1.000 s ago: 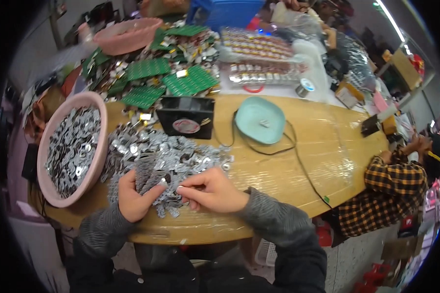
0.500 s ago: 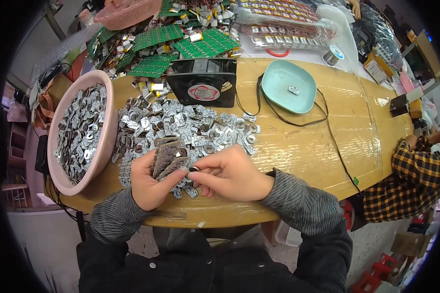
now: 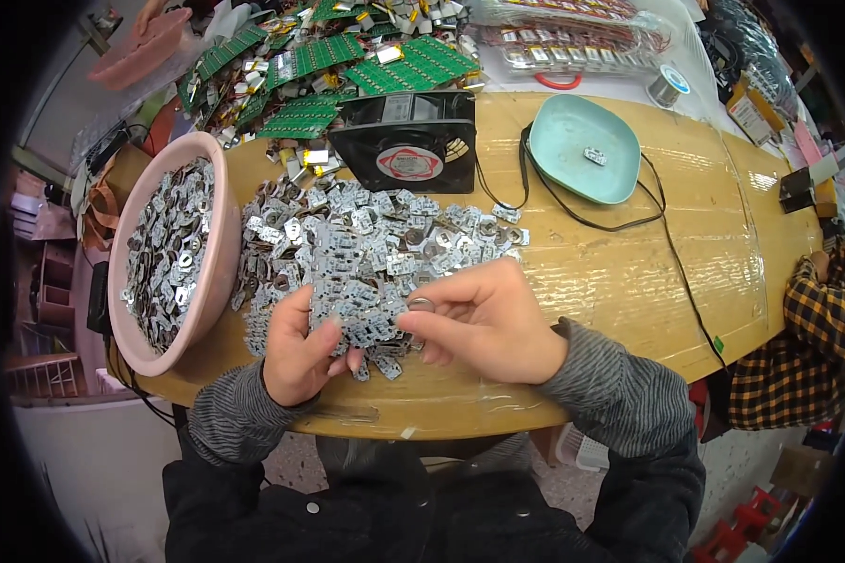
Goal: Sorting and inspecting small electronic components in blister packs at a workstation.
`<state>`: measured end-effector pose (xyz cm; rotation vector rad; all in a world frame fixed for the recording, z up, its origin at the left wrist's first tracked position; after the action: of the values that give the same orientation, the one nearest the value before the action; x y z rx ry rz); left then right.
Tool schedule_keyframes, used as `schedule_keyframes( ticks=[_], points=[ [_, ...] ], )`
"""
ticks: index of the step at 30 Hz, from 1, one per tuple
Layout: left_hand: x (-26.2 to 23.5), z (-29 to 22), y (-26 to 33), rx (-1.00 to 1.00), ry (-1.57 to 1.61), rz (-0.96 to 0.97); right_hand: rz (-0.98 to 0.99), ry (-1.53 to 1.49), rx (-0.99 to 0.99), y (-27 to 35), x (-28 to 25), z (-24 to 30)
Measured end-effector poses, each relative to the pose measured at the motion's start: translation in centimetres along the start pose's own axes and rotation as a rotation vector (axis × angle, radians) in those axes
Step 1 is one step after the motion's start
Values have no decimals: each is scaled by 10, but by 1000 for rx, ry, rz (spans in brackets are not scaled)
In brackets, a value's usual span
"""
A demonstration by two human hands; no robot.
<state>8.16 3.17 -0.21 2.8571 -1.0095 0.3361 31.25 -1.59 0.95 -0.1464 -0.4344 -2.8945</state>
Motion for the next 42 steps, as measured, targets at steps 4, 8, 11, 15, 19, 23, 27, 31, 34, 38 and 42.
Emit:
schedule_keyframes(
  ticks=[4, 8, 11, 15, 19, 23, 27, 31, 34, 38, 42],
  points=[
    [3, 0, 1, 15, -65, 66, -28, 57, 32, 1, 4, 2],
    [6, -3, 1, -31, 77, 18, -33, 92, 19, -2, 3, -1],
    [10, -4, 0, -116, 65, 41, -54, 340, -255, -4, 5, -1],
    [9, 1, 0, -111, -10, 123, -98, 507, -407, -4, 6, -4],
    [12, -1, 1, -90, 65, 106, -142, 640, -490, -2, 11, -3],
    [17, -7, 1, -160, 306, 15, -168, 668, -574, -2, 13, -3],
    [10, -1, 4, -125, 64, 77, -140, 707, -684, -5, 16, -8],
    [20, -2, -1, -122, 19, -72, -102, 703, -664, 4, 23, -3],
    [13, 2, 2, -129, 59, 26, -5, 607, -649, -3, 15, -6],
    [13, 1, 0, -114, 42, 45, -1, 581, -693, -5, 15, -5],
    [17, 2, -1, -133, 30, 29, -26, 767, -758, -5, 21, -4]
  ],
)
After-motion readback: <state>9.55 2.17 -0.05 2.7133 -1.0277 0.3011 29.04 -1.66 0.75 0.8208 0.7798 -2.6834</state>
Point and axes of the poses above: each hand's wrist, its own y-axis away from the middle knuckle, its own x-axis out of the palm, z = x × y, the point moved 1 cm from there along -y, towards the middle knuckle, and after that the axes turned 9 degrees about x, right-handed, at the moved point
